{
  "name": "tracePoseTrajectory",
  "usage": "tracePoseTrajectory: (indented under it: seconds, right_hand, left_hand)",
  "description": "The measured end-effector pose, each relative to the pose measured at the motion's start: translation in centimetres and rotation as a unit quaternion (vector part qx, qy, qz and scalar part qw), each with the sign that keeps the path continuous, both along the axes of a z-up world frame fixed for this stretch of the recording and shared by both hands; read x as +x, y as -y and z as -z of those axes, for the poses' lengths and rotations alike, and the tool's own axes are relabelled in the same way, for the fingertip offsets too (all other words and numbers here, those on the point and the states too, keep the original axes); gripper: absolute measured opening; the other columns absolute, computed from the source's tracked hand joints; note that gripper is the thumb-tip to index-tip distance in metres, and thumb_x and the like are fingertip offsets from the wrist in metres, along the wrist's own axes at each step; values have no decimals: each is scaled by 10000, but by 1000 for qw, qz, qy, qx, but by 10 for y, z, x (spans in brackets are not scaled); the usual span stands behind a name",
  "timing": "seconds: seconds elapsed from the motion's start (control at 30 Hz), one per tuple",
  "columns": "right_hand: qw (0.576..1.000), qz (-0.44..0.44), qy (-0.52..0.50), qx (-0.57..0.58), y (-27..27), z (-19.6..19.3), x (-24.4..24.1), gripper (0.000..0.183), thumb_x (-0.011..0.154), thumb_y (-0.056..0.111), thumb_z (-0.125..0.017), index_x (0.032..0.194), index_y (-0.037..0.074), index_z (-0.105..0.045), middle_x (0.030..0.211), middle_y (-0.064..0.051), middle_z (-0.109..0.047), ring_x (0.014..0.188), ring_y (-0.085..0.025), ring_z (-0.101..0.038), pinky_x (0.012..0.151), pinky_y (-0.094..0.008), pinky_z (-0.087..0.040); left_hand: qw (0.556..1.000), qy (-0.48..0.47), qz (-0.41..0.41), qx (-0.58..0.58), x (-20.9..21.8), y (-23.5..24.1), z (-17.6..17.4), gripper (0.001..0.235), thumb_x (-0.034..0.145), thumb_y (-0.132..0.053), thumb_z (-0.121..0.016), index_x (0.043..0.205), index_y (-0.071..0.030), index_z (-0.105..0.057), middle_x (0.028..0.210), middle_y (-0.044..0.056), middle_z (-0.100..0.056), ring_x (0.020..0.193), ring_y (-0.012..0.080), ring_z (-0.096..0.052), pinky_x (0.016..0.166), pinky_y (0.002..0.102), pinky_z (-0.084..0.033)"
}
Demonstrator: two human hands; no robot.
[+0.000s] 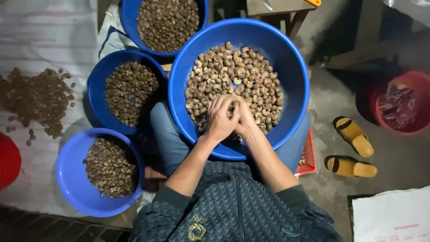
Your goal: The person sits and sorts cashew nuts by hand, picking them from a large blue bowl and transferring them into smaller blue bowls. The person repeatedly scoops and moves the nuts between the containers.
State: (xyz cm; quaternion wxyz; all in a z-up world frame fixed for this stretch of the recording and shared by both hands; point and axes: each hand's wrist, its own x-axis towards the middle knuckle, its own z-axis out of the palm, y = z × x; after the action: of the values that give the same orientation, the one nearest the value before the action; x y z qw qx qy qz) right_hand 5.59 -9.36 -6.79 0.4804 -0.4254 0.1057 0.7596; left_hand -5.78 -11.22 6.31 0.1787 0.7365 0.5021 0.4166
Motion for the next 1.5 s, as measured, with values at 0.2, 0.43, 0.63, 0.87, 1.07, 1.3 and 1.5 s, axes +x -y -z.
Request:
tracePoseTrajectory:
  seconds: [0.2,0.43,0.63,0.87,1.07,1.3,1.5]
  right_hand:
    - [998,26,-2,53,17,-94,15,311,933,344,-752,939,39,-692,861,-114,-733,787,-258,-760,660,-421,-672]
    - [984,90,97,116,54,-169,118,383,916,389,-717,957,8,-711,924,-193,-753,782,-276,-774,628,-367,-690]
    - [952,181,147,200,117,-147,205,254,1068,290,-563,1036,68,-684,1012,-91,-715,814,-184,-726,585,-267,-599]
    - [917,349,178,-76,169,-26,243,226,915,278,-738,805,92,-672,858,-58,-759,844,-207,-760,746,-297,-657]
    - [930,271,211,-134,192,38,247,255,1016,323,-626,833,146,-633,645,76,-526,597,-77,-428,552,-113,-338]
    - [910,90,365,-173,220,64,244,363,1055,445,-601,1098,94,-519,1141,-4,-584,1225,-193,-613,1075,-367,-509]
    - [883,115,419,-177,221,96,264,779,968,419,-831,1440,-35,-408,1261,-290,-643,1173,-397,-698,949,-607,-588]
  left_hand:
    - [985,164,44,39,-6,4,-15,215,977,-177,-690,1173,-93,-718,1118,104,-719,1091,332,-679,965,426,-515]
    - [985,10,40,-170,-67,4,-19,216,1038,-135,-602,1220,-42,-670,1098,174,-690,1045,423,-683,908,537,-533]
    - [970,-85,46,-221,-67,8,-5,246,942,-244,-656,1042,-20,-629,950,174,-686,833,387,-662,750,480,-532]
    - [951,-105,105,-271,-69,5,17,263,1033,-215,-597,1191,-17,-669,1049,221,-693,939,455,-706,782,589,-556]
    - [948,-114,102,-280,-71,2,24,258,1012,-260,-612,1181,-77,-679,1048,186,-706,954,443,-710,792,579,-556]
    - [933,-108,107,-325,-69,1,0,275,1044,-234,-563,1230,-65,-677,1106,189,-712,1019,402,-716,874,539,-559]
    - [928,-123,103,-337,-70,2,5,322,1063,-285,-549,1258,-56,-663,1142,192,-704,1057,397,-709,916,556,-530]
